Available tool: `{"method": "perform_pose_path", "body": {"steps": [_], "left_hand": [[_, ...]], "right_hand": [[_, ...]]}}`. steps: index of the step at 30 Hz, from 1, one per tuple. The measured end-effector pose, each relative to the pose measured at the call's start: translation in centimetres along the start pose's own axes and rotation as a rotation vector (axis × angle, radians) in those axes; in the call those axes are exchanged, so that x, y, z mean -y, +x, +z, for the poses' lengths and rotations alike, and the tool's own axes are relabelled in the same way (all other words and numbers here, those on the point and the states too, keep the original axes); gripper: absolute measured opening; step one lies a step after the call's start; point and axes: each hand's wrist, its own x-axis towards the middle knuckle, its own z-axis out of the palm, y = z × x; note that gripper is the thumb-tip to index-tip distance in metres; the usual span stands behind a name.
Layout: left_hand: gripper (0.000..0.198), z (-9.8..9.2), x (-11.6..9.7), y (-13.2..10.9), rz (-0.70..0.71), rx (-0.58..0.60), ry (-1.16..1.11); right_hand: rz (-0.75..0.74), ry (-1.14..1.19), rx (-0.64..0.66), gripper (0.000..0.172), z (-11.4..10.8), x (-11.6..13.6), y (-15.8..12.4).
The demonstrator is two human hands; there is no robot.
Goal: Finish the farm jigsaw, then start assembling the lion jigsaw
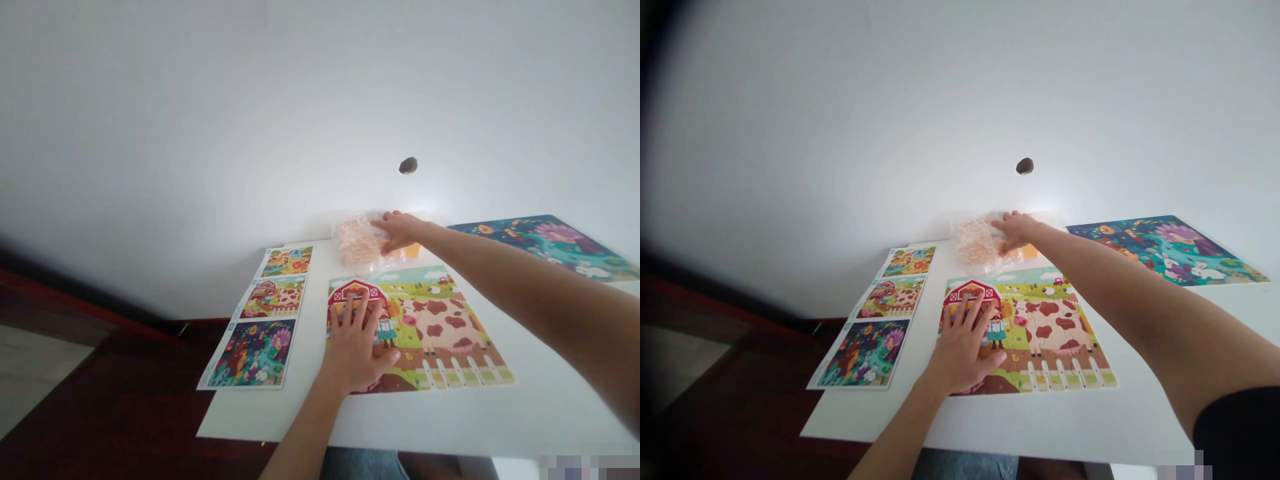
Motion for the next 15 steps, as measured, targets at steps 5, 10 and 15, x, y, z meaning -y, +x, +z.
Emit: {"method": "perform_pose_path", "body": {"steps": [5, 10, 15], "left_hand": [[0.090, 0.1, 0.0, 0.0, 0.000, -0.002, -0.015], [0.090, 0.1, 0.0, -0.1, -0.001, -0.004, -0.034], [0.090, 0.1, 0.1, 0.0, 0.001, 0.003, -0.041]], "right_hand": [[0.185, 0.067, -0.062, 0.114, 0.5, 0.4, -1.5], [0.383, 0.145, -0.031, 0.126, 1.4, 1.6, -2.2], [0.572, 0.457, -0.091, 0.117, 0.5, 0.0, -1.8]]}}
